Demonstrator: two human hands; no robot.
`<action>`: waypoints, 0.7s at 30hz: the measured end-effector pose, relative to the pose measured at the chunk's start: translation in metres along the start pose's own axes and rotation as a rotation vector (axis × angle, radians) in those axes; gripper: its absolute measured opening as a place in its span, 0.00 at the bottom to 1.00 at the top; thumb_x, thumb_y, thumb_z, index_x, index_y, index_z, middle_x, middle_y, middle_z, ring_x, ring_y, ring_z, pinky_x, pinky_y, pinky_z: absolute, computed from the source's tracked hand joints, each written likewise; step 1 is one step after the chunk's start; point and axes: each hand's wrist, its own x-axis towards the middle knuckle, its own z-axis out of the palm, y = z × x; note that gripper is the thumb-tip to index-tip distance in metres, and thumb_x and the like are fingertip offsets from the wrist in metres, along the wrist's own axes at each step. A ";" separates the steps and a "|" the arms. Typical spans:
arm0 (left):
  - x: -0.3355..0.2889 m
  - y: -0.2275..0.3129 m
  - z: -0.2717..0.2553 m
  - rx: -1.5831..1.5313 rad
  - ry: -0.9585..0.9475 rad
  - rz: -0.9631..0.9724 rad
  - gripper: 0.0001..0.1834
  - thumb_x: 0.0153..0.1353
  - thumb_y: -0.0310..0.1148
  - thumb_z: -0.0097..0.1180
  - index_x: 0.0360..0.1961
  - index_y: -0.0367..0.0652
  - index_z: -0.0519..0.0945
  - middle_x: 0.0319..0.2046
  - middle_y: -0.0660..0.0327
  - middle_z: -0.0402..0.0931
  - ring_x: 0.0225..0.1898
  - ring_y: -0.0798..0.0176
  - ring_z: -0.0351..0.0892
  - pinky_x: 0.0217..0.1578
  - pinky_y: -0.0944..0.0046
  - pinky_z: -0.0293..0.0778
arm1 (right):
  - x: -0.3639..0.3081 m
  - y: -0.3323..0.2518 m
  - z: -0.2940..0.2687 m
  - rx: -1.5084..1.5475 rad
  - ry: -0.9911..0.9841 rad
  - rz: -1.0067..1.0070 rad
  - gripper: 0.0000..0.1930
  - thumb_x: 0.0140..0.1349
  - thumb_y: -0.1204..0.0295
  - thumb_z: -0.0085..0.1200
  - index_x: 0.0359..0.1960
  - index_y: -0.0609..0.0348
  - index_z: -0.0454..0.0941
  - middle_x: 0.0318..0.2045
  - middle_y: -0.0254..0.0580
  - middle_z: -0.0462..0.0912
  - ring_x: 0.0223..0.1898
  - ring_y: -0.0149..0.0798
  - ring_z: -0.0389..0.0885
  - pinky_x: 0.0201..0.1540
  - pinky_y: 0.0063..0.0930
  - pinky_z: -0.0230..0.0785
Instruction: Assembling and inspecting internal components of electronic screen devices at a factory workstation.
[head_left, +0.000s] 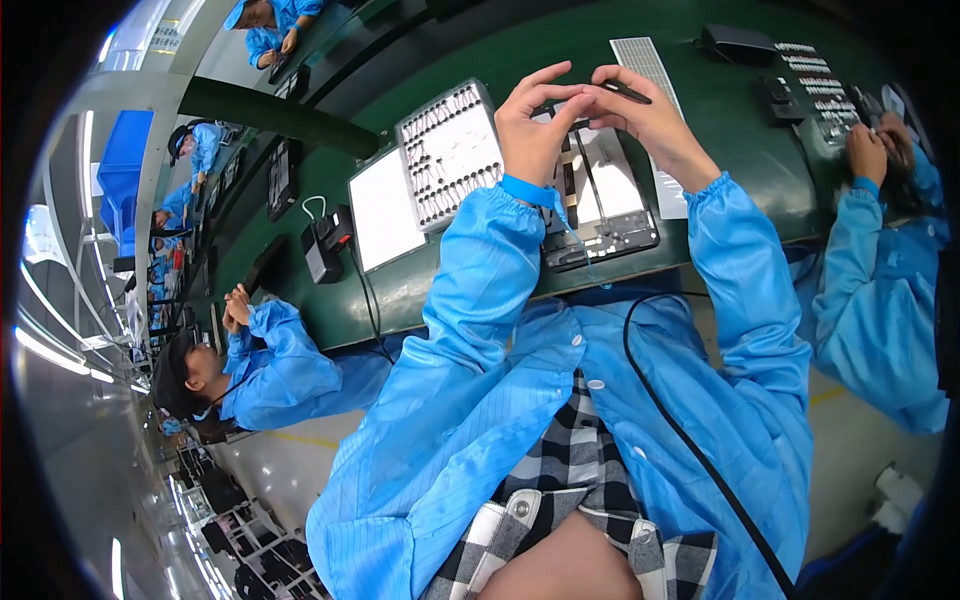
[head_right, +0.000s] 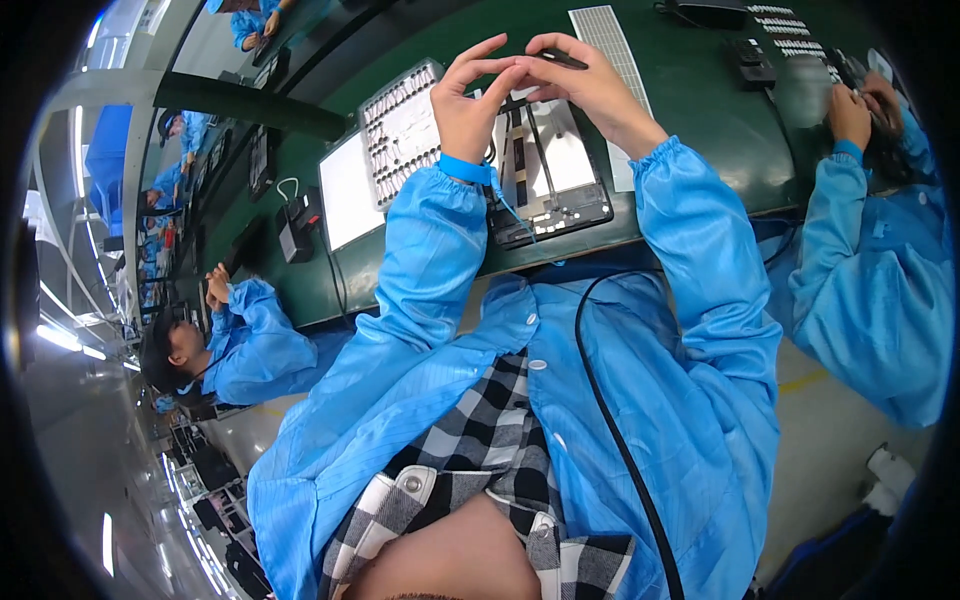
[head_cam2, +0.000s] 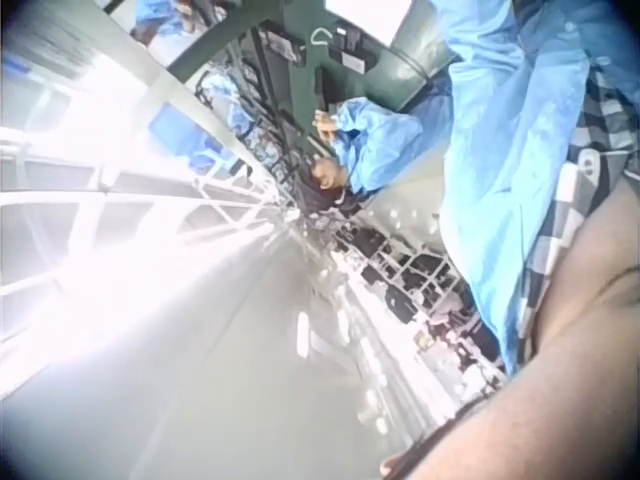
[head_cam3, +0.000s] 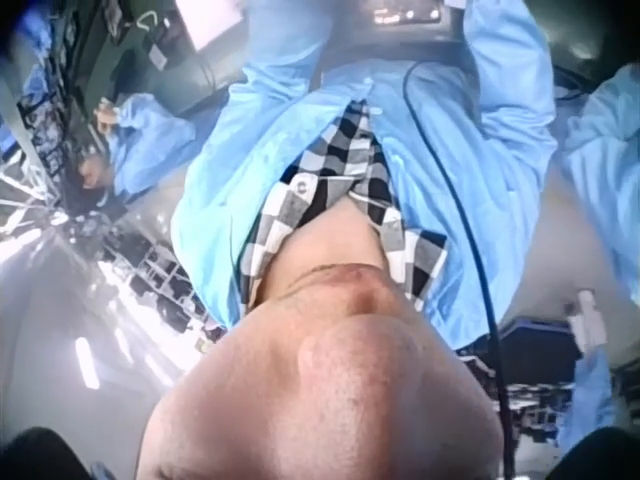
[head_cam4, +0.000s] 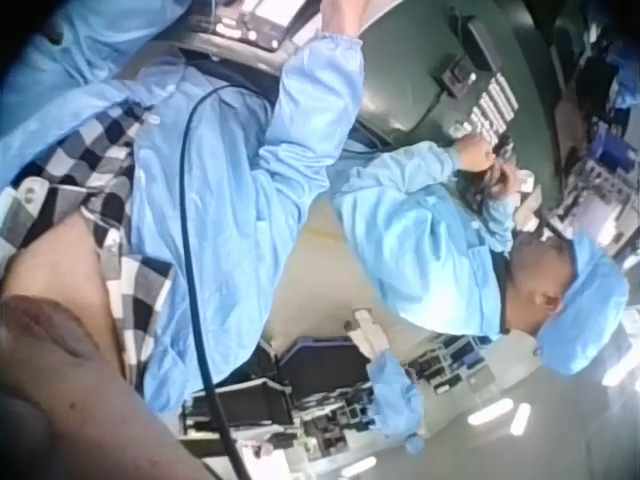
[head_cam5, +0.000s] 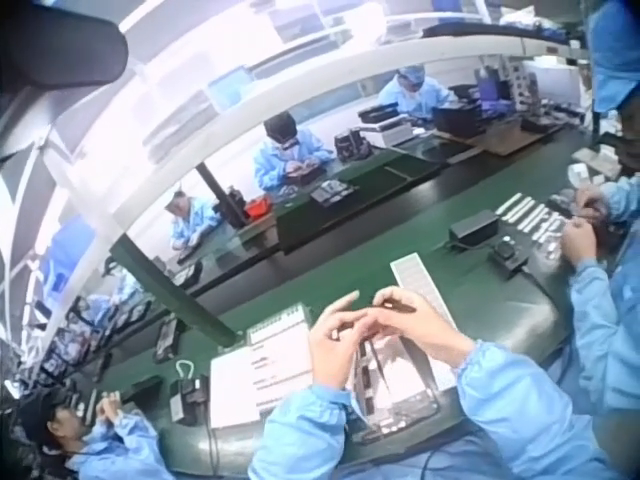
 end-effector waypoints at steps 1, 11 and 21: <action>0.000 0.000 0.004 0.022 0.014 0.043 0.09 0.53 0.29 0.70 0.36 0.42 0.89 0.51 0.54 0.81 0.52 0.60 0.80 0.55 0.61 0.71 | -0.001 -0.001 -0.002 -0.004 0.028 -0.028 0.14 0.67 0.63 0.59 0.48 0.55 0.74 0.40 0.40 0.84 0.41 0.33 0.85 0.46 0.26 0.79; -0.001 -0.018 0.007 0.668 -0.115 0.355 0.03 0.52 0.29 0.67 0.26 0.45 0.85 0.41 0.67 0.84 0.38 0.58 0.82 0.36 0.63 0.77 | 0.011 0.003 -0.024 -0.784 0.042 -0.198 0.08 0.66 0.69 0.59 0.41 0.57 0.75 0.32 0.34 0.83 0.34 0.29 0.83 0.37 0.24 0.75; -0.011 -0.040 0.034 0.759 -0.227 0.088 0.07 0.55 0.35 0.64 0.28 0.44 0.87 0.40 0.66 0.85 0.40 0.58 0.83 0.38 0.59 0.79 | 0.023 0.071 -0.060 -0.613 0.187 -0.264 0.11 0.62 0.73 0.61 0.45 0.57 0.76 0.37 0.37 0.84 0.41 0.34 0.82 0.42 0.26 0.73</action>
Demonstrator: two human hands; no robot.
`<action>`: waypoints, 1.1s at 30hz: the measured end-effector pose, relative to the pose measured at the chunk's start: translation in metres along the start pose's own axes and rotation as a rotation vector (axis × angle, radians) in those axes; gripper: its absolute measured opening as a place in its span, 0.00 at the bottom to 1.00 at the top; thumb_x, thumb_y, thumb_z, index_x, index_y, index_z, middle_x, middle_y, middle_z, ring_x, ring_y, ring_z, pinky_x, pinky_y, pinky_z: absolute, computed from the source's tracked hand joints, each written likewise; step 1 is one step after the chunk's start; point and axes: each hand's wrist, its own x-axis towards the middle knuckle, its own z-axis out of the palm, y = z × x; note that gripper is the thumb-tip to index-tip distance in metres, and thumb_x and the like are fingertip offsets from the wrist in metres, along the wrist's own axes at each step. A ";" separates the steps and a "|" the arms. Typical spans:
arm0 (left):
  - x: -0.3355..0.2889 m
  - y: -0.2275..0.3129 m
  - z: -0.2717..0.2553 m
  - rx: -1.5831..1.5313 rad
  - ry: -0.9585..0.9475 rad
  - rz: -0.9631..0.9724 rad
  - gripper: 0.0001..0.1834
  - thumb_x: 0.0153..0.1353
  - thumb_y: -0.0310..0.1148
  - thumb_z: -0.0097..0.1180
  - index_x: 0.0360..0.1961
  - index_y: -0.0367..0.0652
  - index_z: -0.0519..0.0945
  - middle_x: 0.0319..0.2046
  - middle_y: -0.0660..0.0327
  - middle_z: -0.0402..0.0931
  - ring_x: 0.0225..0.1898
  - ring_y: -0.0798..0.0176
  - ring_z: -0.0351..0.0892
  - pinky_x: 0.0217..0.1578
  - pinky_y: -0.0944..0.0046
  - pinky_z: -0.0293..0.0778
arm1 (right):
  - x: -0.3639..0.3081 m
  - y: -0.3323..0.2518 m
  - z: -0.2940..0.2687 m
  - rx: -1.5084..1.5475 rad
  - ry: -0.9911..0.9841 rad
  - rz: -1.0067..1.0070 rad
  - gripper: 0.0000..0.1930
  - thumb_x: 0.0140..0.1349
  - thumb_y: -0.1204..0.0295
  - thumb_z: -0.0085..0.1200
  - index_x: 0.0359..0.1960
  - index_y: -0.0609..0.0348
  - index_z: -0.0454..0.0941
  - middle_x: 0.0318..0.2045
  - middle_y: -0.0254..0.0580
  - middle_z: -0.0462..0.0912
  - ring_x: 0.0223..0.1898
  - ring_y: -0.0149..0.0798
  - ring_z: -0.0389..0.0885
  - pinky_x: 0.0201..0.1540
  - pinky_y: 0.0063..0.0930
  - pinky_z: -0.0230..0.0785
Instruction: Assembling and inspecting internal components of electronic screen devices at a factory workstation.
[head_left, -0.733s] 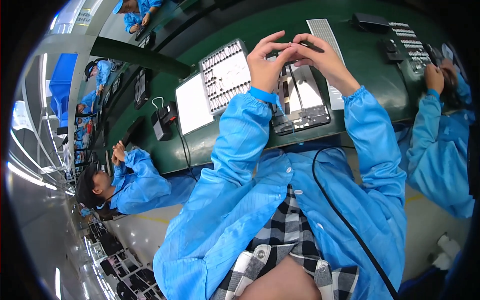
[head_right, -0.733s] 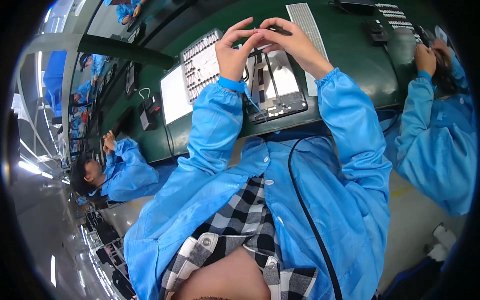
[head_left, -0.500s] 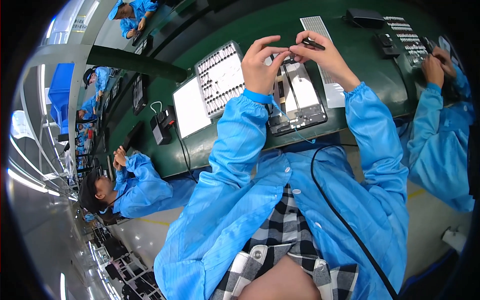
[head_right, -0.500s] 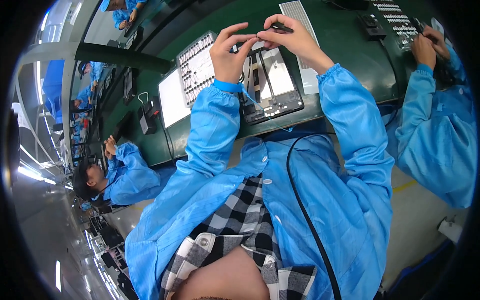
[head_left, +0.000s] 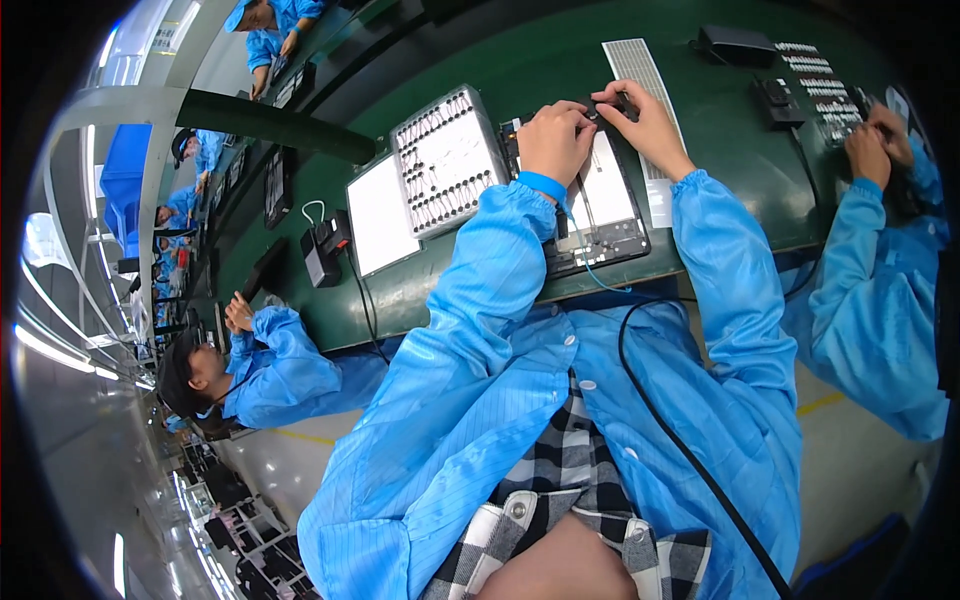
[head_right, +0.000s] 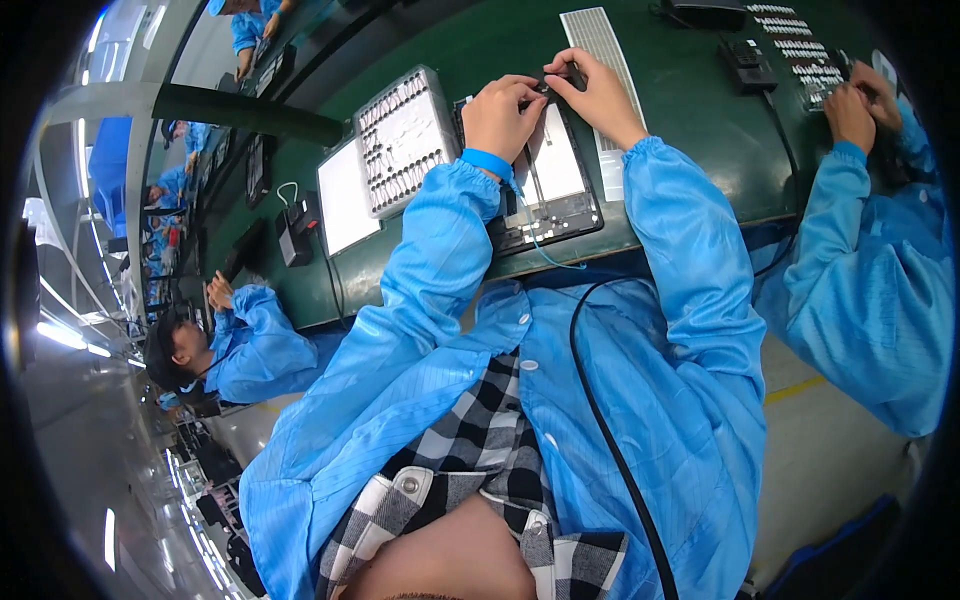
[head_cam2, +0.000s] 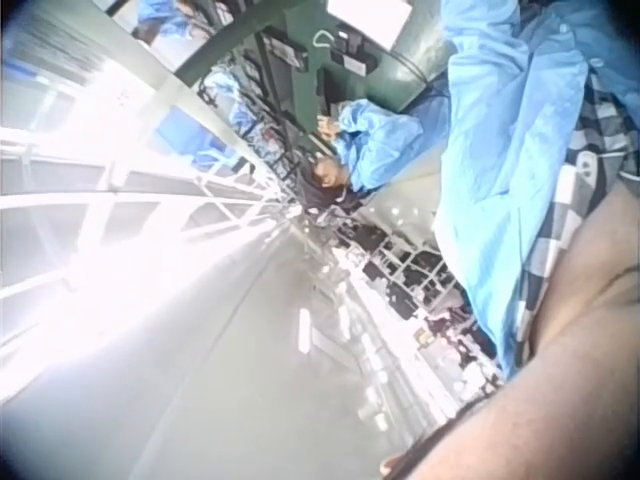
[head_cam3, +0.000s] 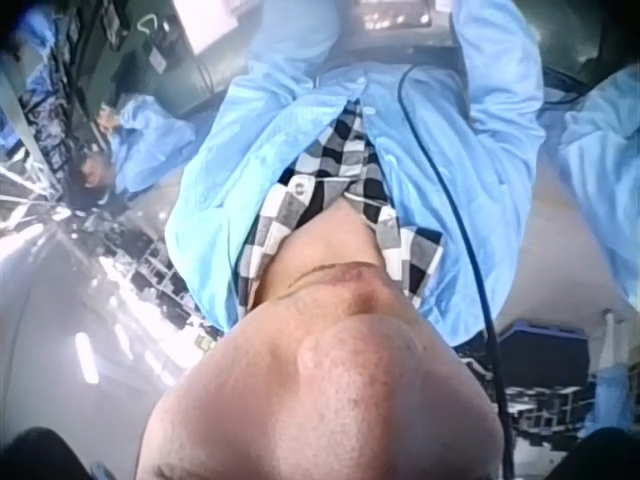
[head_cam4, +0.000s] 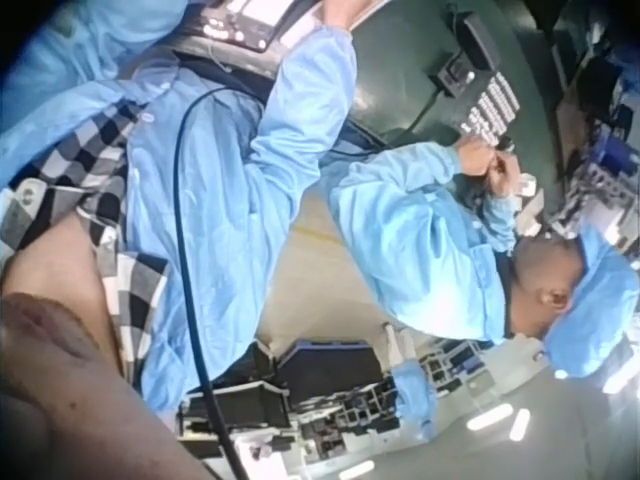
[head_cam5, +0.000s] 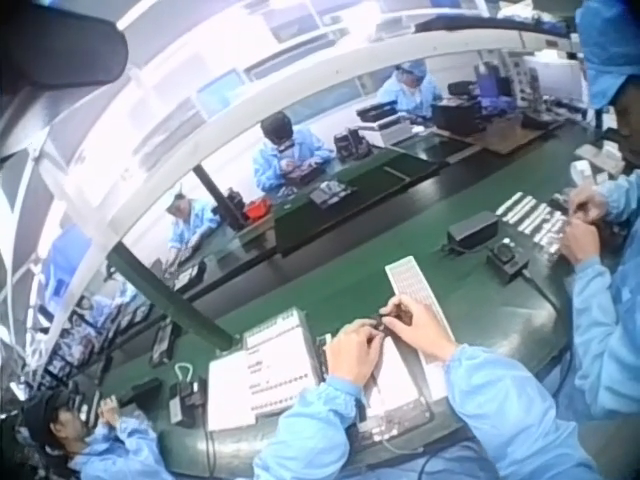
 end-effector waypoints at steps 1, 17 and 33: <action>-0.002 -0.001 0.000 0.015 0.008 0.008 0.07 0.55 0.35 0.64 0.28 0.44 0.87 0.40 0.66 0.85 0.40 0.58 0.83 0.38 0.59 0.79 | -0.001 -0.004 0.001 0.030 -0.028 0.016 0.11 0.62 0.73 0.61 0.45 0.57 0.76 0.38 0.36 0.83 0.42 0.33 0.82 0.44 0.26 0.73; -0.004 -0.013 0.004 -0.069 0.027 -0.041 0.07 0.56 0.36 0.65 0.30 0.45 0.85 0.45 0.67 0.81 0.35 0.60 0.84 0.36 0.62 0.79 | 0.008 0.009 0.009 -0.212 -0.076 -0.053 0.18 0.57 0.72 0.63 0.48 0.51 0.73 0.42 0.46 0.82 0.46 0.53 0.81 0.47 0.40 0.73; -0.001 -0.011 -0.007 -0.015 -0.058 -0.139 0.11 0.54 0.30 0.61 0.39 0.39 0.81 0.47 0.53 0.76 0.52 0.46 0.73 0.52 0.51 0.69 | -0.038 -0.086 0.001 -0.478 0.015 -0.165 0.10 0.58 0.71 0.60 0.39 0.59 0.74 0.40 0.47 0.81 0.43 0.54 0.79 0.47 0.48 0.68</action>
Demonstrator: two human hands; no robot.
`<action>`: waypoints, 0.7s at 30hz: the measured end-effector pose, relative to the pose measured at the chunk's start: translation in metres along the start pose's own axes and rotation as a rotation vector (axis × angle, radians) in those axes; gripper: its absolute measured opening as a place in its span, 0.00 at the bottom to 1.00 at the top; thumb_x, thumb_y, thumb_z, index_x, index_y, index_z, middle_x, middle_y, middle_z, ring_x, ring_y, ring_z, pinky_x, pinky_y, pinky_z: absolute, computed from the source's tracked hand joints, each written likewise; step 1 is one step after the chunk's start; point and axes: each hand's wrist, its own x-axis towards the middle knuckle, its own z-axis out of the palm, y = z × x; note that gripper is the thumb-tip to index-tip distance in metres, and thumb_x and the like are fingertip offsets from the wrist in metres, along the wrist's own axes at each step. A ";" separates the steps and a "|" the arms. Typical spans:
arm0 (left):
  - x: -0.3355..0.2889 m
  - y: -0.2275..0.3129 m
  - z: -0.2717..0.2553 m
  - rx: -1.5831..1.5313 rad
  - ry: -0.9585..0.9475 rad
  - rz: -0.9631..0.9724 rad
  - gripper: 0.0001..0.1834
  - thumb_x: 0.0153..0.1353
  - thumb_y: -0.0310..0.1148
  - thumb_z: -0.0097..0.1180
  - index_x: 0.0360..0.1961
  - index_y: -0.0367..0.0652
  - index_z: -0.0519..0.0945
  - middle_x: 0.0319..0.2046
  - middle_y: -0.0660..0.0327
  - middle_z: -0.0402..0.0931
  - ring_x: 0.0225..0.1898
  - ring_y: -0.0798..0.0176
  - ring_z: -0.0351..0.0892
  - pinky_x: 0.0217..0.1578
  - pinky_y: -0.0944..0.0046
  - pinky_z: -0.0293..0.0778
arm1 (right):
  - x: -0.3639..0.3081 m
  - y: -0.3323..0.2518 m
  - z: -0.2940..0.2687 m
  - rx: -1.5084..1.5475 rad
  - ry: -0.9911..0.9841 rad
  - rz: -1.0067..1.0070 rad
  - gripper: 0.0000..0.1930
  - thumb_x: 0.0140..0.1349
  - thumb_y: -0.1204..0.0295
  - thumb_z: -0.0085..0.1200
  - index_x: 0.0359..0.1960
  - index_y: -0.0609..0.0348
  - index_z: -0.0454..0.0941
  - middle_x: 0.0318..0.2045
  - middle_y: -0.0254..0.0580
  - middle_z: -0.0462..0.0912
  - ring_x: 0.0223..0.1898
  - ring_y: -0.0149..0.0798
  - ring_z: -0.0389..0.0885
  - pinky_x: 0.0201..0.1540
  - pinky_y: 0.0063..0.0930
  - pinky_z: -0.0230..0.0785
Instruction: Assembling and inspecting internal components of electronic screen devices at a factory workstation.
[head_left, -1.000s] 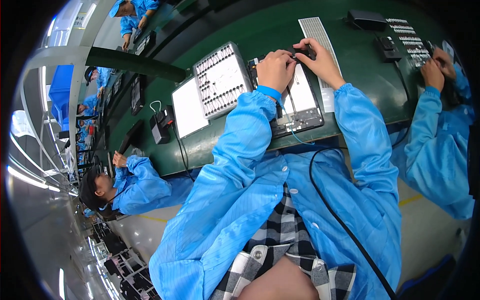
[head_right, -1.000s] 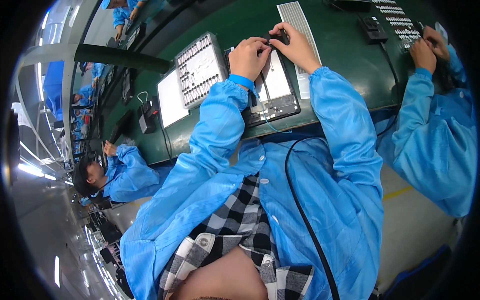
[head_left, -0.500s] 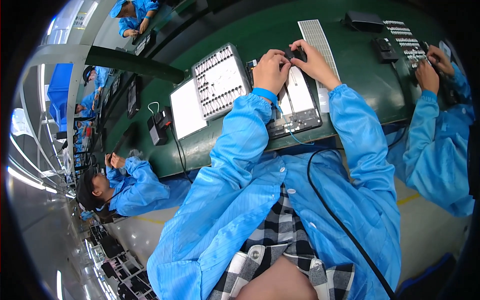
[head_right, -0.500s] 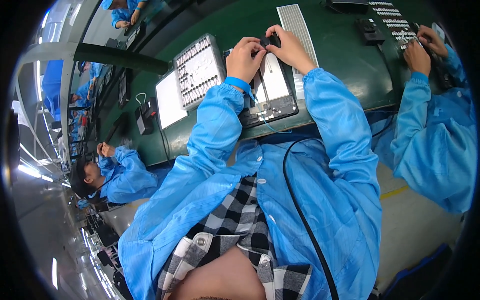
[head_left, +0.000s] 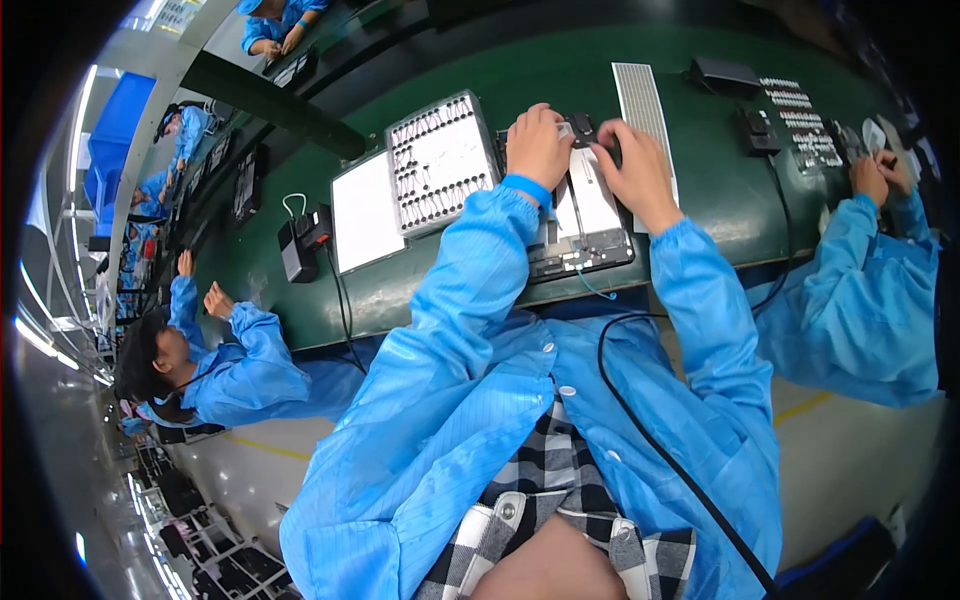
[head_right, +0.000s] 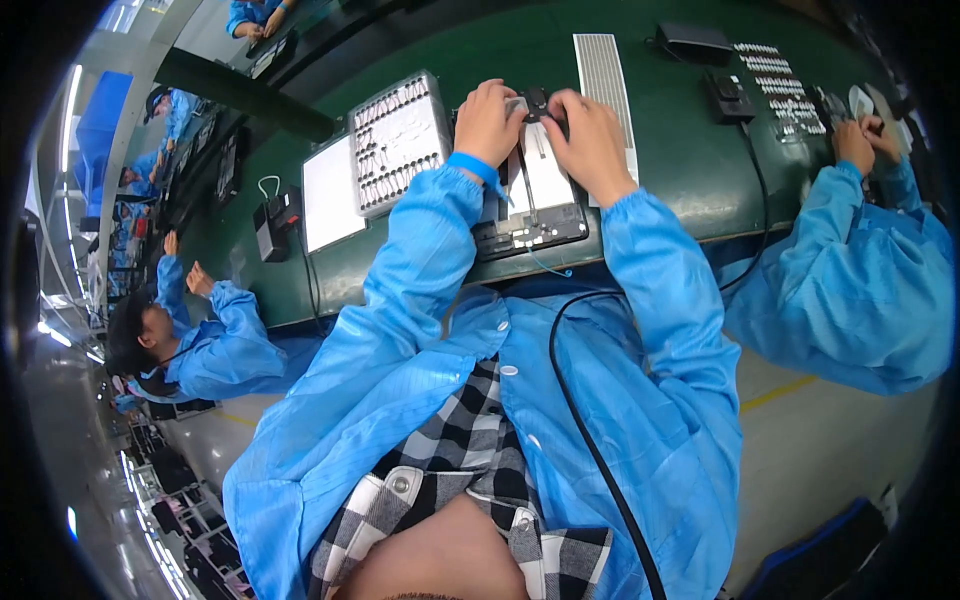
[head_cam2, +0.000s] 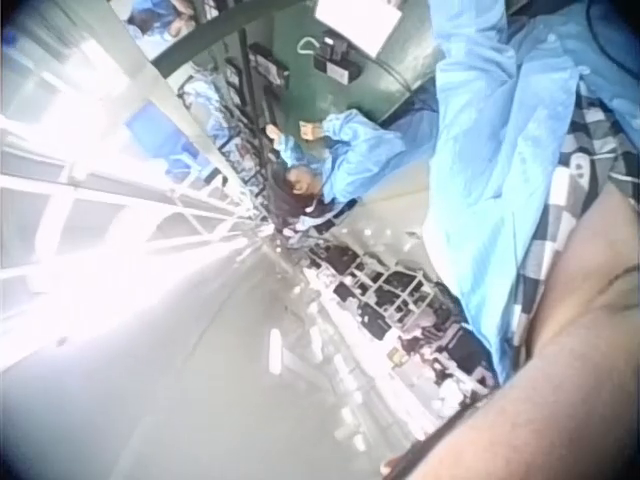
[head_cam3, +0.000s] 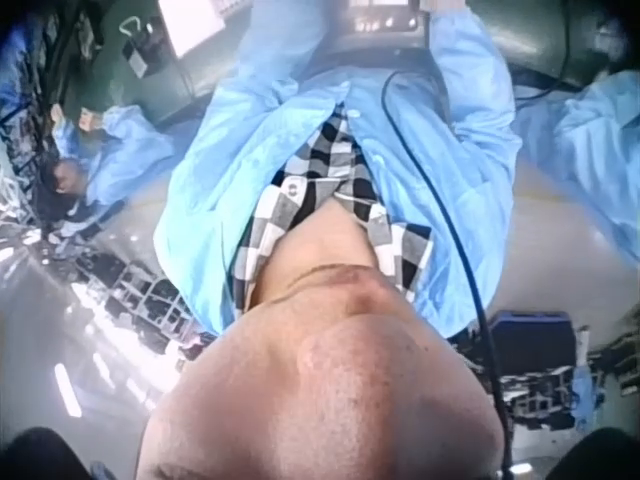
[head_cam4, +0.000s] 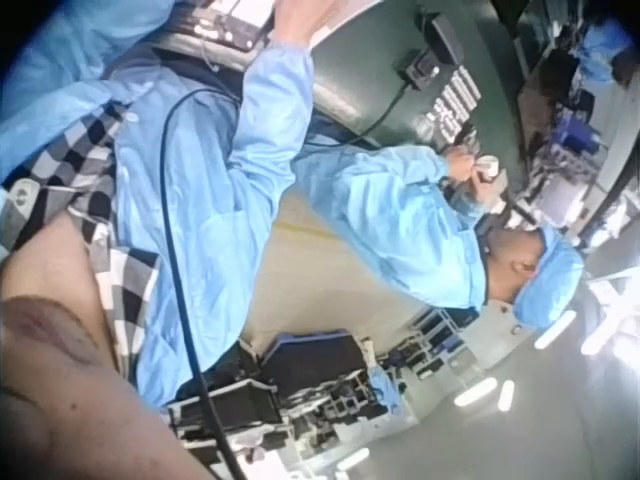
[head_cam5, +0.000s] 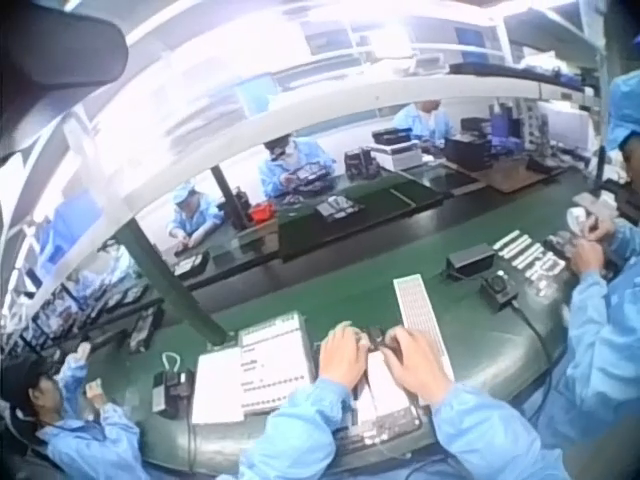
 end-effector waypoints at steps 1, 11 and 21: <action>-0.007 -0.005 -0.007 -0.083 0.113 0.085 0.16 0.56 0.29 0.60 0.46 0.39 0.77 0.52 0.50 0.74 0.55 0.44 0.71 0.56 0.51 0.68 | -0.007 -0.009 -0.006 -0.089 -0.047 0.023 0.09 0.58 0.72 0.60 0.37 0.58 0.74 0.39 0.48 0.80 0.42 0.54 0.79 0.47 0.47 0.68; -0.102 0.000 -0.008 -0.707 0.098 -0.008 0.14 0.67 0.29 0.49 0.52 0.46 0.77 0.61 0.57 0.73 0.68 0.53 0.64 0.71 0.37 0.28 | -0.064 -0.005 0.002 0.288 0.042 0.256 0.10 0.56 0.81 0.59 0.37 0.61 0.70 0.40 0.48 0.81 0.42 0.46 0.84 0.42 0.31 0.73; -0.098 -0.002 -0.014 -0.978 0.325 0.158 0.19 0.65 0.27 0.51 0.57 0.43 0.71 0.67 0.51 0.63 0.73 0.47 0.51 0.72 0.45 0.38 | 0.026 0.022 -0.015 0.690 0.132 0.316 0.19 0.57 0.86 0.59 0.41 0.55 0.63 0.55 0.54 0.81 0.52 0.32 0.77 0.53 0.24 0.68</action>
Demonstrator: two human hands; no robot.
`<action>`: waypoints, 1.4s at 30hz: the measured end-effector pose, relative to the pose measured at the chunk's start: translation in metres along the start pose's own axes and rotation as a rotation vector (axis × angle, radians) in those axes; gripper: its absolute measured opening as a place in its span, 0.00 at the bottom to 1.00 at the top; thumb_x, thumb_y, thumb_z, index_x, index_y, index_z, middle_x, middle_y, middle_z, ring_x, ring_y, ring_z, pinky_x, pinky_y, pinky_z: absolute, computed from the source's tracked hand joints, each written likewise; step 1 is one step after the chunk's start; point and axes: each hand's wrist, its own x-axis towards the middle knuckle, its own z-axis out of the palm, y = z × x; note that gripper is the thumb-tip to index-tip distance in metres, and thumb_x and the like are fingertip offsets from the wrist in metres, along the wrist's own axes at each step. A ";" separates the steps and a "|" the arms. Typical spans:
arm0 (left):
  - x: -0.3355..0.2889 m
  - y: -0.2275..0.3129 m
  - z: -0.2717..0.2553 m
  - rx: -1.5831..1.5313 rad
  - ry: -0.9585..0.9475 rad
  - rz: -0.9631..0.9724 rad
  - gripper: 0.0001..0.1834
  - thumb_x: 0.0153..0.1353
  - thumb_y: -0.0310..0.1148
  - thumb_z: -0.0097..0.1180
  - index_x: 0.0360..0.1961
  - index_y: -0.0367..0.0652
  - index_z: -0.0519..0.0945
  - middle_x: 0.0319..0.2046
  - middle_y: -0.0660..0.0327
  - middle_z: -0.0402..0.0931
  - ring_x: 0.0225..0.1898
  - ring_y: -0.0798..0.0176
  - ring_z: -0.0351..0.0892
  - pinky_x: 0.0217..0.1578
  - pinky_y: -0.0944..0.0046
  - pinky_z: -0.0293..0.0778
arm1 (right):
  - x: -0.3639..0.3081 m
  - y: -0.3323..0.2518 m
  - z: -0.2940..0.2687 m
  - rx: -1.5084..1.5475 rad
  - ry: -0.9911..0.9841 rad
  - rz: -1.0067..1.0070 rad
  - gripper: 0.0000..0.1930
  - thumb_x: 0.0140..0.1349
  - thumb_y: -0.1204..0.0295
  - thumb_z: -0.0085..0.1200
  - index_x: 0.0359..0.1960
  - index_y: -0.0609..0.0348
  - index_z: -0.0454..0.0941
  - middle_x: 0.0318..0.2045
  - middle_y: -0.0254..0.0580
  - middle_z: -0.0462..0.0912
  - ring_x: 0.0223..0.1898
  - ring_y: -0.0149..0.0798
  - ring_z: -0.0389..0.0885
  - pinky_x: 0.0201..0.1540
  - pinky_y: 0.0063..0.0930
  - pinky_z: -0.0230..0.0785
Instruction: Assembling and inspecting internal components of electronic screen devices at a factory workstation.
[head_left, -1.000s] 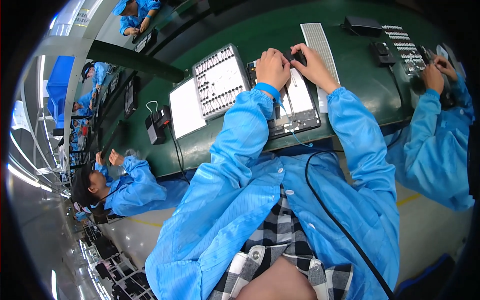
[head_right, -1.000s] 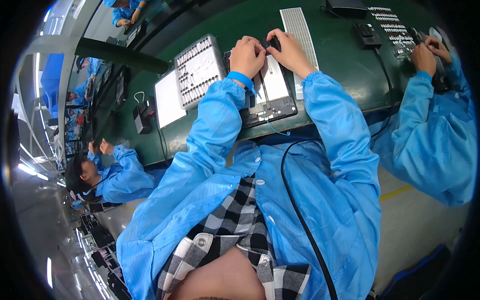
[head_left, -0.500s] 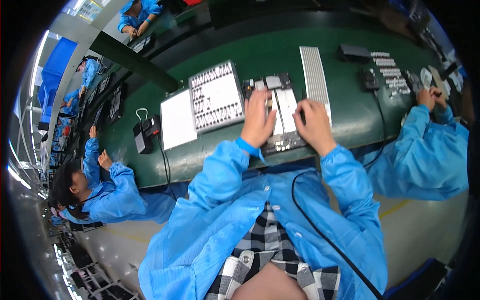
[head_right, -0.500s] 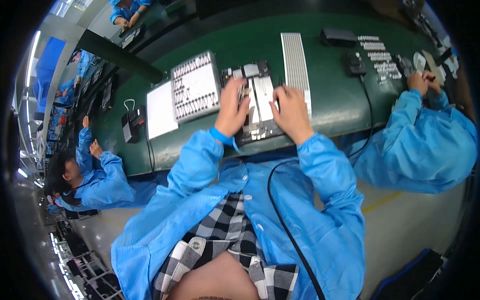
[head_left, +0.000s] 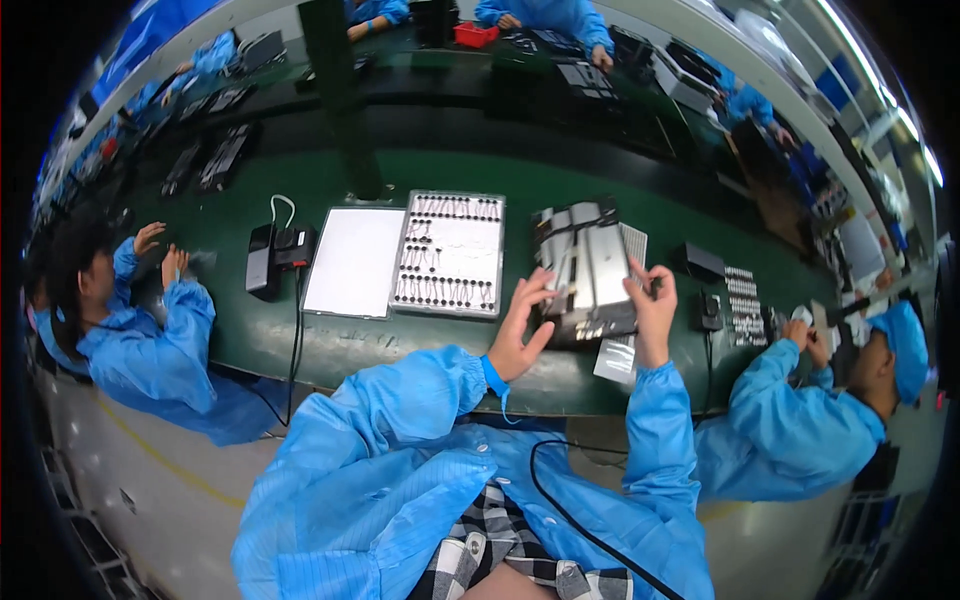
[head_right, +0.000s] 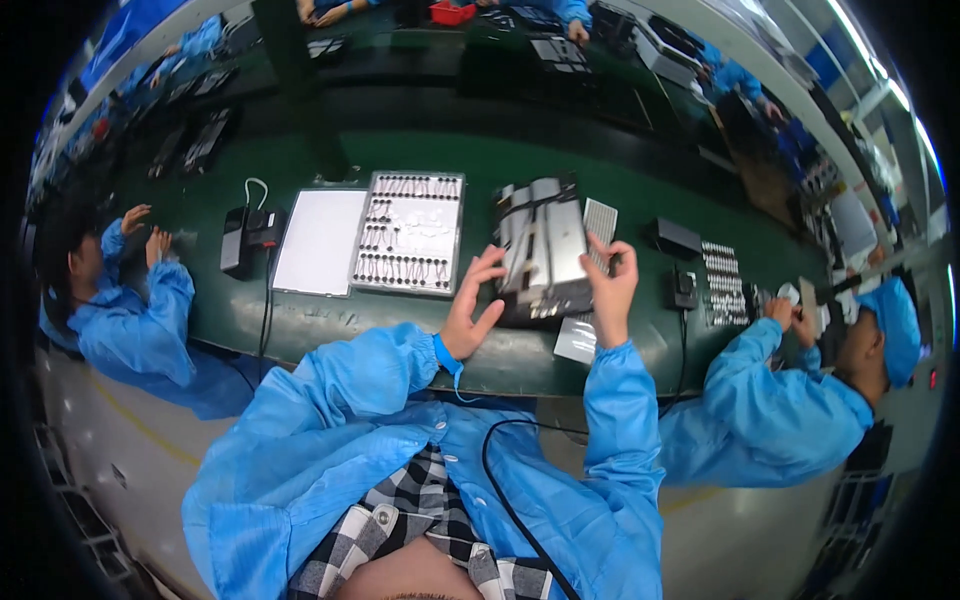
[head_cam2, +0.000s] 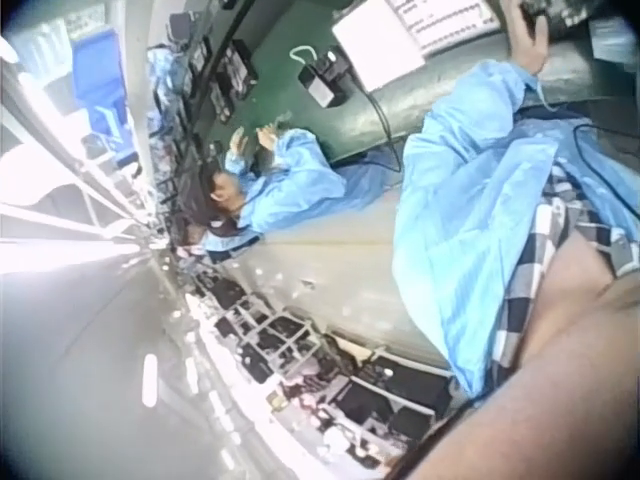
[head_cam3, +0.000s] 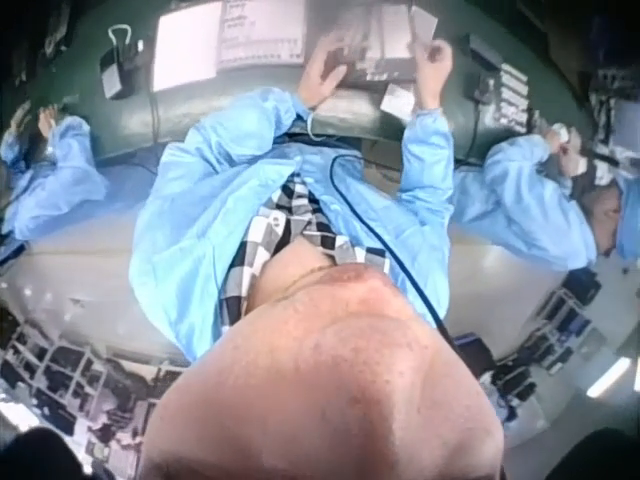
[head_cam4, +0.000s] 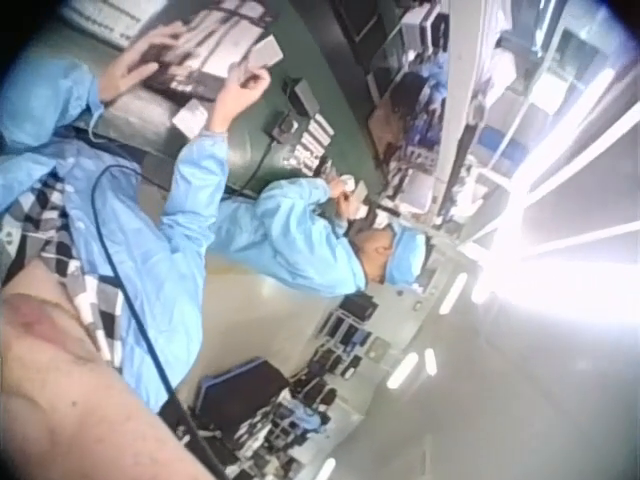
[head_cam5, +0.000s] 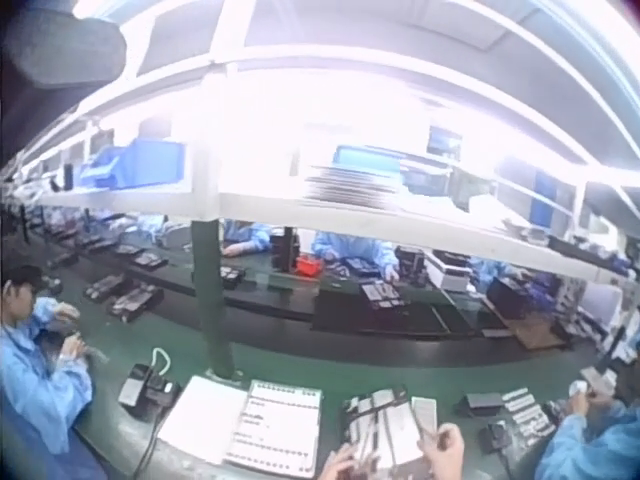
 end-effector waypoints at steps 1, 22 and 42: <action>0.001 -0.002 0.000 -0.028 0.001 0.035 0.17 0.64 0.25 0.51 0.55 0.42 0.72 0.64 0.51 0.65 0.72 0.47 0.56 0.72 0.47 0.43 | 0.024 0.002 0.000 0.030 0.026 0.036 0.18 0.57 0.86 0.59 0.41 0.55 0.63 0.57 0.53 0.79 0.53 0.32 0.76 0.55 0.25 0.68; -0.006 -0.015 -0.008 -0.380 -0.416 -0.350 0.08 0.42 0.20 0.41 0.13 0.40 0.70 0.11 0.59 0.67 0.14 0.60 0.67 0.18 0.60 0.60 | 0.221 0.136 0.172 -0.711 0.111 -0.214 0.13 0.58 0.71 0.60 0.42 0.60 0.75 0.37 0.43 0.85 0.35 0.40 0.83 0.43 0.32 0.74; 0.004 -0.034 0.040 -0.342 -0.677 -0.412 0.06 0.54 0.32 0.54 0.25 0.42 0.77 0.23 0.51 0.77 0.29 0.45 0.80 0.29 0.51 0.72 | 0.483 0.173 0.099 -1.735 -0.280 -0.458 0.49 0.60 0.43 0.57 0.72 0.67 0.51 0.69 0.58 0.61 0.70 0.54 0.60 0.71 0.46 0.52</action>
